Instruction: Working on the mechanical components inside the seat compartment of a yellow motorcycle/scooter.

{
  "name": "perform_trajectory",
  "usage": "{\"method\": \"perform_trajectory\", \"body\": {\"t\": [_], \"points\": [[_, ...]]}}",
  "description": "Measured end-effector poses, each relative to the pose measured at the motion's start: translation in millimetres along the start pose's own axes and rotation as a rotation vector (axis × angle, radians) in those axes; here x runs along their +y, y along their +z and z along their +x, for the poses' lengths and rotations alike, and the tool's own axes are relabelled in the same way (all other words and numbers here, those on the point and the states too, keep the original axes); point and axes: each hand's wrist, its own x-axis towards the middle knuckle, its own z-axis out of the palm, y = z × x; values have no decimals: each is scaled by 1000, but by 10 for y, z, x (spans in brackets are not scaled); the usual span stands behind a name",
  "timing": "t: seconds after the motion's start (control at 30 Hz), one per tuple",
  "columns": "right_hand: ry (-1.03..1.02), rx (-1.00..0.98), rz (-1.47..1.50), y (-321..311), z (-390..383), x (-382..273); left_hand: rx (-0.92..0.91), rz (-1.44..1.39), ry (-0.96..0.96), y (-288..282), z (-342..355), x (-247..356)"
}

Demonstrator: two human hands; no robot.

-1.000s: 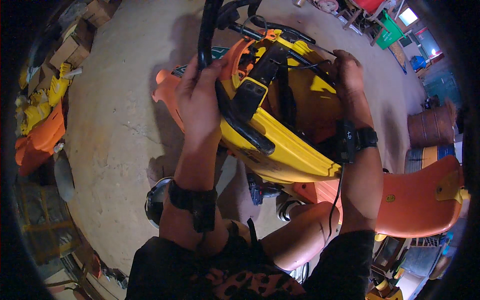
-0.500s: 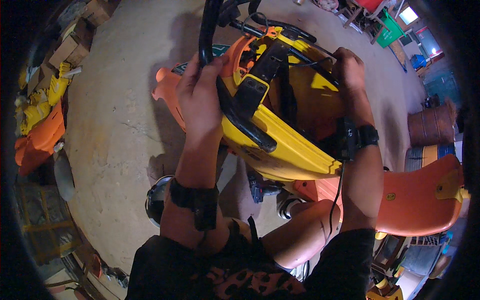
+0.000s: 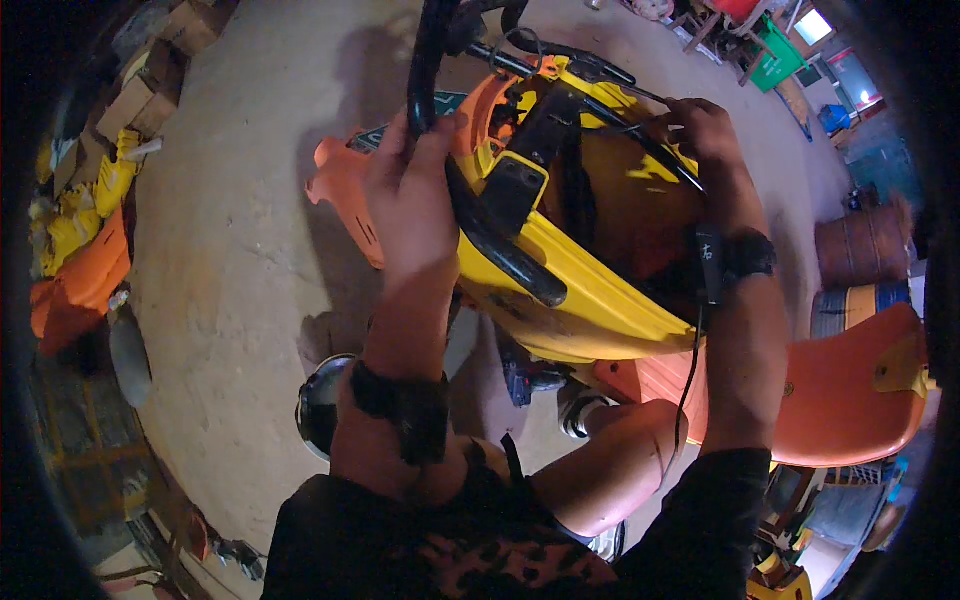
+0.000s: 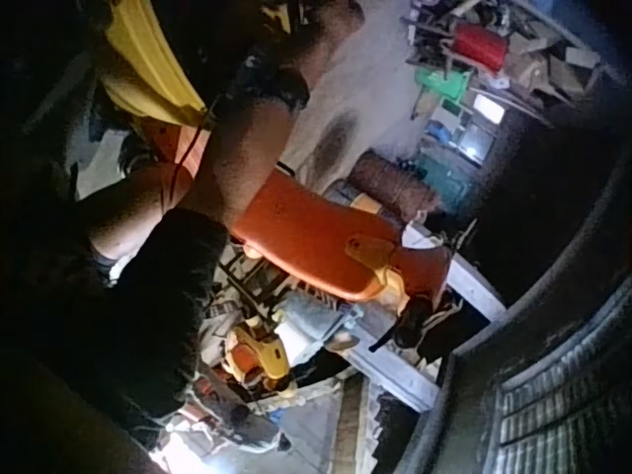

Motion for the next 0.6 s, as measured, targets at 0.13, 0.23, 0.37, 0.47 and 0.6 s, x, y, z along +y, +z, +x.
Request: {"method": "perform_trajectory", "body": {"t": [0.13, 0.23, 0.37, 0.47, 0.6], "points": [[-45, -56, 24, -64, 142, -53, -15, -61, -15, 44, 1, -25], [-85, -34, 158, 63, 257, -183, -2, -163, -57, 20, 18, -36], [-106, -10, 243, 283, 401, -418, 12, -217, -82, 17, 57, -105], [-112, -13, 255, 426, 516, -576, 19, -179, -73, -4, 53, -74], [-137, -128, 484, 370, 924, -514, -4, -237, -92, 77, 30, -55]]}}
